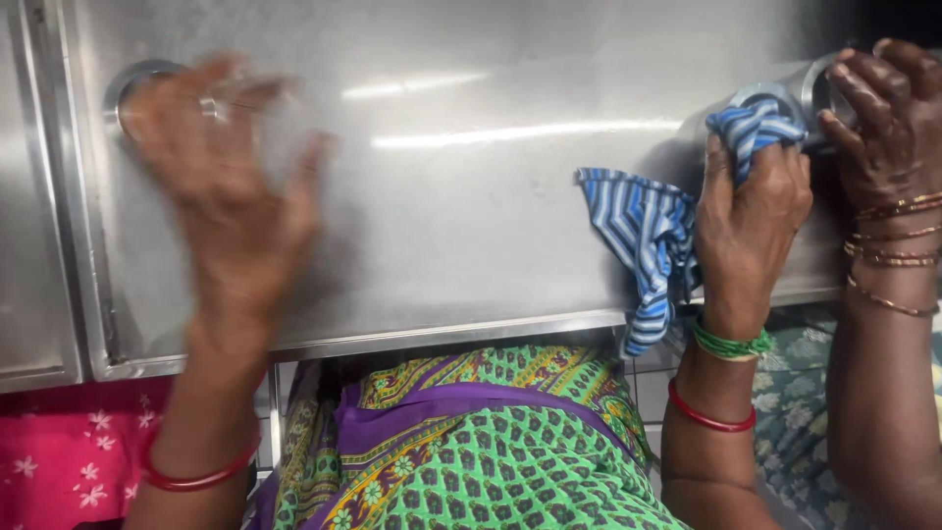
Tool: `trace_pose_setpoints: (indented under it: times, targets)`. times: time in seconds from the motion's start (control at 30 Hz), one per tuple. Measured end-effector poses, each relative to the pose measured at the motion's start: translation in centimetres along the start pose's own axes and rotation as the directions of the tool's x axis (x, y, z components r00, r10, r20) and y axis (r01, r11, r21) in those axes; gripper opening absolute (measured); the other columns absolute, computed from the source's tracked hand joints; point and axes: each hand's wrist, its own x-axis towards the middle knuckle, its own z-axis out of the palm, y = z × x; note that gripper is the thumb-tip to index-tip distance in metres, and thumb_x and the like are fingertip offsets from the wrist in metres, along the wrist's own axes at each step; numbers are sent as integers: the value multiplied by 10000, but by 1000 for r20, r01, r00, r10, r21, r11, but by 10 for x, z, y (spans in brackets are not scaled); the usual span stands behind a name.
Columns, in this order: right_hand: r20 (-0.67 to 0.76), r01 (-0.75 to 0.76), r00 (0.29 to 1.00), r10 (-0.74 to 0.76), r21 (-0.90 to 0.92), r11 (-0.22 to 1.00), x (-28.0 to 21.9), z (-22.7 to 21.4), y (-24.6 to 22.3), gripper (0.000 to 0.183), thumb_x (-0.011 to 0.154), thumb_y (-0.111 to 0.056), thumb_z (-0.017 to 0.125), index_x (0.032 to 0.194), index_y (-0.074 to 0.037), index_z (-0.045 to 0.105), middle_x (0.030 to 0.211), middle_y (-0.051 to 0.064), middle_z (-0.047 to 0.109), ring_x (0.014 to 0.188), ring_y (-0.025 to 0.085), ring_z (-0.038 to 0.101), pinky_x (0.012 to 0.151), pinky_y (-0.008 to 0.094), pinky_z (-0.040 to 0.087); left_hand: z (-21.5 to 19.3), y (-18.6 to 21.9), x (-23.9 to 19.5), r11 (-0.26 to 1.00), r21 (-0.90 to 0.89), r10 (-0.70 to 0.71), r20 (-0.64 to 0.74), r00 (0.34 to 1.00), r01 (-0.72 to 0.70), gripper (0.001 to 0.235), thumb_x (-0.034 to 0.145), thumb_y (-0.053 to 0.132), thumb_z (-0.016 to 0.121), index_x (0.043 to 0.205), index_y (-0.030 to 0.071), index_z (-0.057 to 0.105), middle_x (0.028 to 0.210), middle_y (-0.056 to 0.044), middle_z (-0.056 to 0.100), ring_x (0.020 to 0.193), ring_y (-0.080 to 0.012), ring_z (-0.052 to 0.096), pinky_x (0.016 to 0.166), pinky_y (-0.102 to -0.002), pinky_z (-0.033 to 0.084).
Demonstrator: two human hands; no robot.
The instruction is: The camera wearer is cleaning metal rings with a blue and white striped cloth and marking them with a marker while working at a table with others.
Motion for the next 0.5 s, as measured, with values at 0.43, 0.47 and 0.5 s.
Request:
trace_pose_setpoints:
  times: [0.43, 0.47, 0.5]
  targets:
    - [282, -211, 959, 42, 605, 768, 17, 5, -99, 150, 1079, -55, 714, 1225, -28, 729, 1062, 99, 743, 884, 111, 661, 710, 233, 508, 16, 60, -27, 798, -598, 159, 332, 930, 76, 1005, 709, 220, 910, 1527, 102, 339, 1434, -191, 457, 1320, -383, 443, 1124, -499, 401]
    - [289, -209, 957, 31, 609, 765, 18, 6, -103, 150, 1079, -55, 714, 1225, -28, 729, 1062, 99, 743, 884, 111, 661, 710, 233, 508, 12, 54, -27, 801, -592, 146, 335, 931, 87, 1005, 709, 220, 910, 1527, 102, 339, 1434, -191, 457, 1320, -383, 443, 1124, -499, 401]
    - [277, -86, 956, -97, 579, 811, 18, 6, -105, 164, 1038, -37, 709, 1201, -40, 726, 1091, 107, 732, 956, 149, 665, 768, 271, 523, 9, 50, -28, 795, -594, 117, 348, 930, 122, 1064, 658, 257, 922, 1525, 106, 322, 1433, -176, 466, 1313, -380, 446, 1099, -507, 396]
